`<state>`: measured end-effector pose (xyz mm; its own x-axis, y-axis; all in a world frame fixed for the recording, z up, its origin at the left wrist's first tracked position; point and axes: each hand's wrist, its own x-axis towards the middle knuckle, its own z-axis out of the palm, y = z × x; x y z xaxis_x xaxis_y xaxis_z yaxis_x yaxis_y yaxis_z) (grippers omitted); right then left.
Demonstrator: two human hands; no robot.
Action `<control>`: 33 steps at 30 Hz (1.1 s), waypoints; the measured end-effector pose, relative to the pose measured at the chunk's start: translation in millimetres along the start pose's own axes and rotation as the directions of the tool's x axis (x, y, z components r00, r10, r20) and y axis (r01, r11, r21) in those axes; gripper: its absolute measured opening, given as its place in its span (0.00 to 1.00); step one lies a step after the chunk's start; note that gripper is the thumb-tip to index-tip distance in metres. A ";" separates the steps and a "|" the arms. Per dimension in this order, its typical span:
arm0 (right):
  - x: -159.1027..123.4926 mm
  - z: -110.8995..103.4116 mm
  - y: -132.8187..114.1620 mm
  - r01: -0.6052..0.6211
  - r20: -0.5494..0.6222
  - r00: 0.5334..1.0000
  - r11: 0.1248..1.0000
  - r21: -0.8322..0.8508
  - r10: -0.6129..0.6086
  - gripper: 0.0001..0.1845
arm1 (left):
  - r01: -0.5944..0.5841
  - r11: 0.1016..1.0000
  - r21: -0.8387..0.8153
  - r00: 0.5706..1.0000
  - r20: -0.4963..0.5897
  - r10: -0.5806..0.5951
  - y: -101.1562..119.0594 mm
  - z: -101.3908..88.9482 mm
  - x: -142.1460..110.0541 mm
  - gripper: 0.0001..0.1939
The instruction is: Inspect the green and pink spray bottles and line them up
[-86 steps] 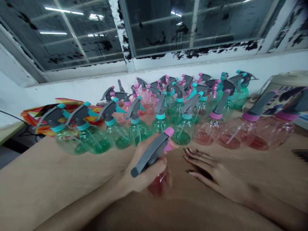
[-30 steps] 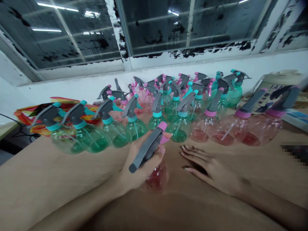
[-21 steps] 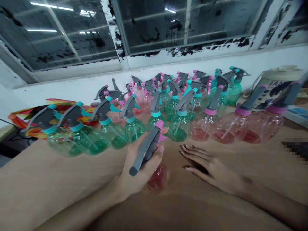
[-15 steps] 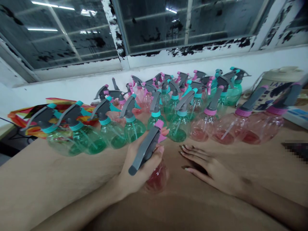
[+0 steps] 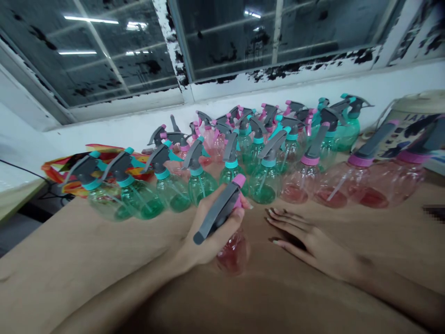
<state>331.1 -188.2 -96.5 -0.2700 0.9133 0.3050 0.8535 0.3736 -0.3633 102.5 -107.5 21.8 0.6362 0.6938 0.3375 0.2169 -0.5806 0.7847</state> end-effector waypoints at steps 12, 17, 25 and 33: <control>0.8 -0.3 -0.1 0.029 -0.036 0.999 0.999 0.017 -0.029 0.28 | 0.020 0.998 0.061 0.999 -0.027 -0.018 2.7 0.4 -1.3 0.04; 0.5 0.0 0.7 0.012 0.007 1.000 1.000 -0.010 -0.012 0.27 | 0.038 0.999 0.036 0.997 -0.072 -0.035 -2.8 5.7 -4.4 0.13; 1.0 -1.6 -1.4 0.010 -0.020 1.000 1.000 0.011 -0.010 0.27 | 0.031 0.999 0.035 0.993 -0.117 -0.027 -3.1 7.2 -4.4 0.15; 0.8 -1.1 0.2 0.024 -0.019 1.000 1.000 0.010 -0.024 0.29 | -0.004 0.998 0.063 0.996 -0.091 0.010 -3.5 8.2 -2.4 0.16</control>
<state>331.6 -187.6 -95.4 -0.2820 0.9008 0.3301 0.8421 0.3973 -0.3647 106.3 -110.7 13.9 0.5685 0.7238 0.3910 0.2601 -0.6091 0.7492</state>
